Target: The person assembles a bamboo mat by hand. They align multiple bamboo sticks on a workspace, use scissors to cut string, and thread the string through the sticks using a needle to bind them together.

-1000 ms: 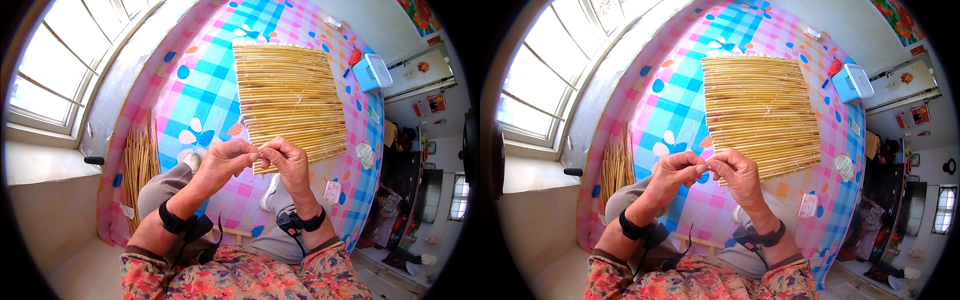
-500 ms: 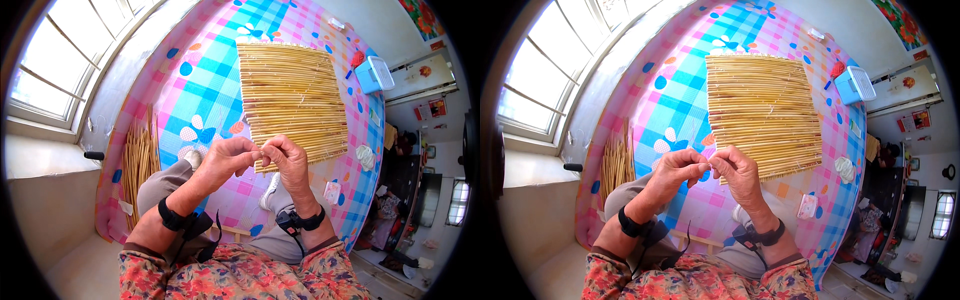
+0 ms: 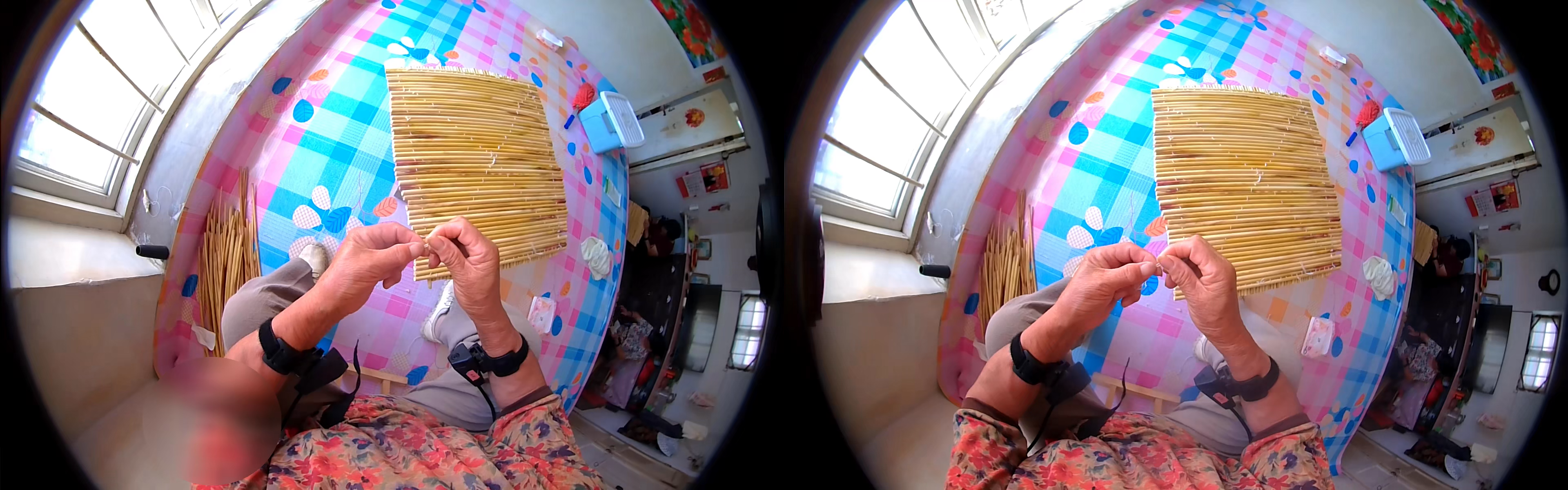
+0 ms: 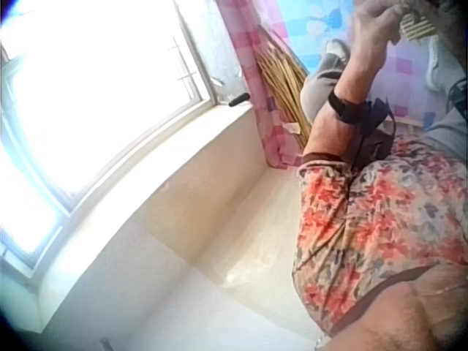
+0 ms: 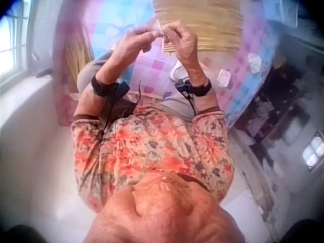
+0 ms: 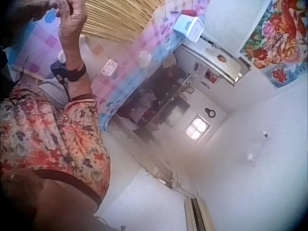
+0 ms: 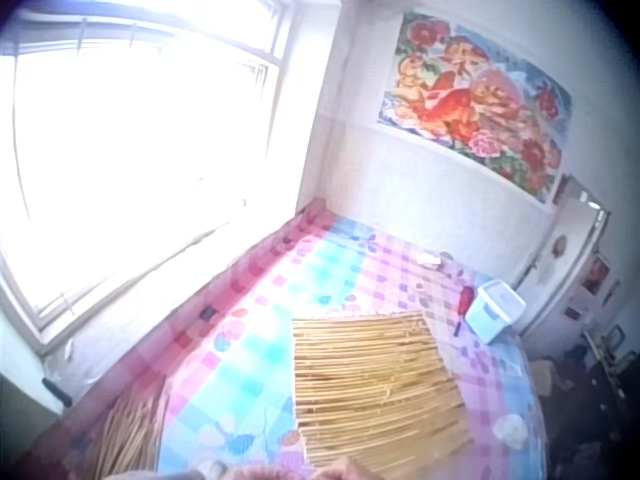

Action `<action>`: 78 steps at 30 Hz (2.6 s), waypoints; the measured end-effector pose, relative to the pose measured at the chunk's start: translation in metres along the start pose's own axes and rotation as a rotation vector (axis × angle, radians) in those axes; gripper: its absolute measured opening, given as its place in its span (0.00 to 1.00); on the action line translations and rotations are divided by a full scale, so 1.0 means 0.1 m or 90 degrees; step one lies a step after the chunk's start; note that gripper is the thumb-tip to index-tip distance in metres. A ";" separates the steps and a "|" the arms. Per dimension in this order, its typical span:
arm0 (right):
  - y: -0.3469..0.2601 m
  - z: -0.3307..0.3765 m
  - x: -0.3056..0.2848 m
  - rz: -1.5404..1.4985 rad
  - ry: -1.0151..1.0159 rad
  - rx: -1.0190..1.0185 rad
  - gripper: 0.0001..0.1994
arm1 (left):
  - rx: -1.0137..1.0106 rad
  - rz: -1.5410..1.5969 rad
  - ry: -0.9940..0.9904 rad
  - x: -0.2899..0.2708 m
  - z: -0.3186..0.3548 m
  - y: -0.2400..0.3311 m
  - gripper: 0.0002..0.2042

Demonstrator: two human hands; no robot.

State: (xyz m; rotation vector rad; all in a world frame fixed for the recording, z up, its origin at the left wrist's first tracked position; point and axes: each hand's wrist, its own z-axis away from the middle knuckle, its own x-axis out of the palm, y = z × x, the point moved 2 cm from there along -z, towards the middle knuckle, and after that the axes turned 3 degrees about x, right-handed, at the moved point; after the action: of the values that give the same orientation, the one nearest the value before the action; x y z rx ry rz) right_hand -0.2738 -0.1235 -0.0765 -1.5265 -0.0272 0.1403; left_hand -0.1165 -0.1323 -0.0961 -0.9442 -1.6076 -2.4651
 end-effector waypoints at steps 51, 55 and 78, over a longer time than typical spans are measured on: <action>0.44 0.26 -2.66 -0.564 0.409 -0.168 0.06 | -0.021 -0.571 -0.036 -0.64 -0.05 -0.10 0.05; 0.42 0.29 -2.70 -0.535 0.431 -0.204 0.06 | -0.022 -0.594 -0.052 -0.65 -0.06 -0.16 0.04; -0.16 0.42 -0.22 -0.302 -0.200 0.109 0.03 | 0.061 -0.398 -0.176 0.05 -0.06 -0.13 0.10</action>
State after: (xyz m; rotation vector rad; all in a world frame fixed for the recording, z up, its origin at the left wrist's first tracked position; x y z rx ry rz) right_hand -0.2992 -0.0843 -0.0572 -1.2774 -0.6074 0.0002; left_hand -0.1279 -0.1300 -0.1060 -0.9057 -2.4032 -2.6671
